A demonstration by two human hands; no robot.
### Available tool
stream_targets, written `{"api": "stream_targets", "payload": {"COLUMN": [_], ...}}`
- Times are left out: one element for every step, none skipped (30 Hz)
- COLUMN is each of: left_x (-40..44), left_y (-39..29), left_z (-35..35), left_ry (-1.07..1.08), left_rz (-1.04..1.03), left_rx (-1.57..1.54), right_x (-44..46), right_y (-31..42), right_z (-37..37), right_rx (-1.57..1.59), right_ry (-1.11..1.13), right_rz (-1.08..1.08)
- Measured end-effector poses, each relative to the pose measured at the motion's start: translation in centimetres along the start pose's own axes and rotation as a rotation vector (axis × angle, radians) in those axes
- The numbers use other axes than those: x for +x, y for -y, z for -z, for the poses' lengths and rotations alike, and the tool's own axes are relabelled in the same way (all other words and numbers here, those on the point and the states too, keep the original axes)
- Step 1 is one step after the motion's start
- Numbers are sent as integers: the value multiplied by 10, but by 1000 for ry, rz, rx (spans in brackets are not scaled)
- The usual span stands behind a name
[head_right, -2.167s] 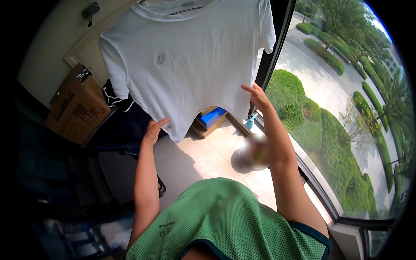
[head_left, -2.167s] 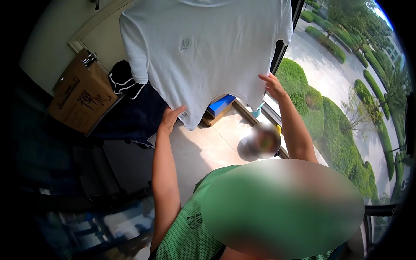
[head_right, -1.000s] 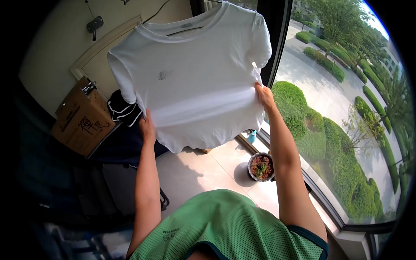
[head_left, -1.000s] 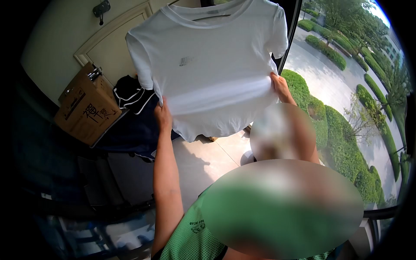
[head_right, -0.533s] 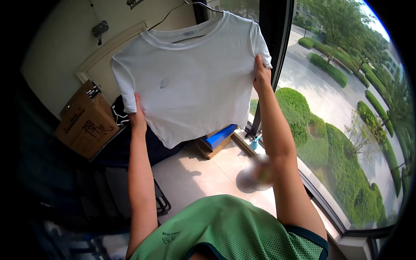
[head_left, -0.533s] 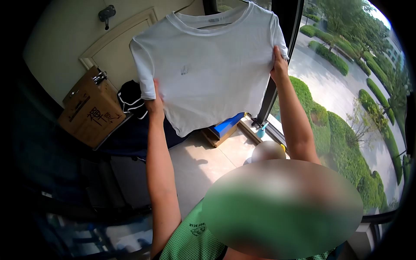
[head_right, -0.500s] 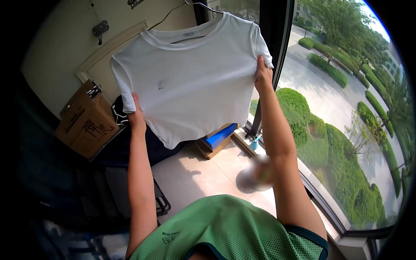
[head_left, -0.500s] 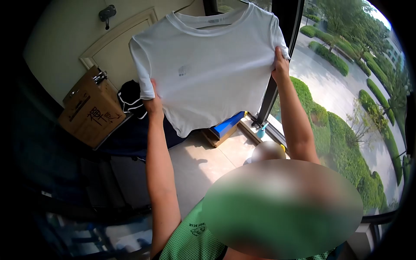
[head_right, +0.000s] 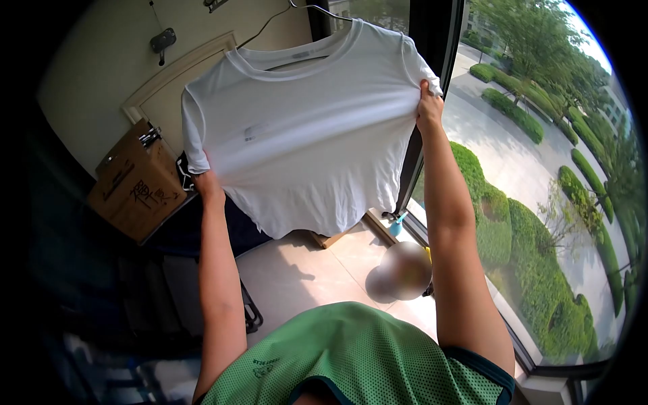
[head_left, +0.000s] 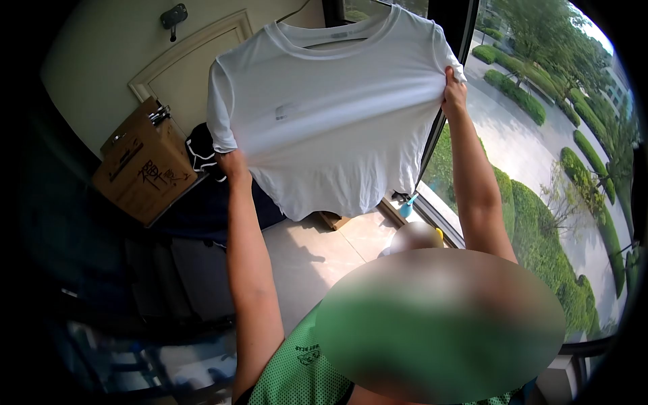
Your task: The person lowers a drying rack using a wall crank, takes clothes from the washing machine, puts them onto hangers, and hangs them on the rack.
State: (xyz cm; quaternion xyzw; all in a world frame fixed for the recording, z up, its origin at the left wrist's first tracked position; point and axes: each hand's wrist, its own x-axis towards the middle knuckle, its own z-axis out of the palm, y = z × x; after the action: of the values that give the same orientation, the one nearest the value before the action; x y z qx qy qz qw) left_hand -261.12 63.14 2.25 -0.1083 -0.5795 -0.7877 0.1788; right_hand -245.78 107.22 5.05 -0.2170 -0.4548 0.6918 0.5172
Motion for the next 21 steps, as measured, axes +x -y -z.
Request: {"api": "stream_targets", "payload": {"left_x": [1, 2, 2, 1, -2, -6, -10, -15, -21, -27, -33, -44, -53, -55, -70, -74, -78, -85, -93, -89, -84], "left_y": [4, 7, 8, 10, 12, 11, 9, 7, 5, 4, 3, 8, 16, 26, 23, 34, 48, 52, 55, 60, 68], "left_z": [1, 2, 3, 2, 0, -4, -6, -7, -8, -8, -9, -10, -6, 7, 4, 9, 13, 9, 4, 9, 14], "left_ry": [-3, -21, -38, -38, -11, 15, 14, 25, 54, 86, 122, 166, 207, 329, 364, 395, 425, 310, 194, 155, 151], "left_rz": [-1, -10, -20, -22, -39, -55, -56, 93, 164, 234, 303, 130, -42, 149, 64, 169, 277, 203, 129, 189, 191], "left_rx": [1, 7, 14, 15, -25, -64, -63, 53, 97, 143, 191, 54, -83, 54, 83, 184, 286, 193, 100, 156, 156], "right_x": [-1, -2, -3, -4, -6, -10, -16, -23, -28, -26, -28, -28, -34, -46, -67, -77, -84, -88, -91, -92, -89], "right_y": [1, 1, 2, 2, 3, 5, 6, 7, 7, -2, -9, -18, -21, -33, -40, -51, -65, -76, -85, -92, -93], "right_z": [0, -1, -2, -2, -2, -3, -2, -1, 1, 8, 14, 24, 30, 33, 33, 40, 47, 53, 58, 62, 62], "right_rx": [0, -3, -6, -3, -43, -84, -83, -53, -22, -10, 47, 87, 127, 191, 254, 84, -86, -208, -330, -206, -208], "right_ry": [3, -17, -38, -37, -23, -9, -8, 60, 126, 206, 301, 419, 538, 547, 558, 564, 567, 542, 514, 421, 424], "right_rz": [-2, -6, -9, -10, -24, -38, -40, -102, -165, -196, -214, -260, -306, -312, -318, -285, -252, -237, -220, -227, -228]}}
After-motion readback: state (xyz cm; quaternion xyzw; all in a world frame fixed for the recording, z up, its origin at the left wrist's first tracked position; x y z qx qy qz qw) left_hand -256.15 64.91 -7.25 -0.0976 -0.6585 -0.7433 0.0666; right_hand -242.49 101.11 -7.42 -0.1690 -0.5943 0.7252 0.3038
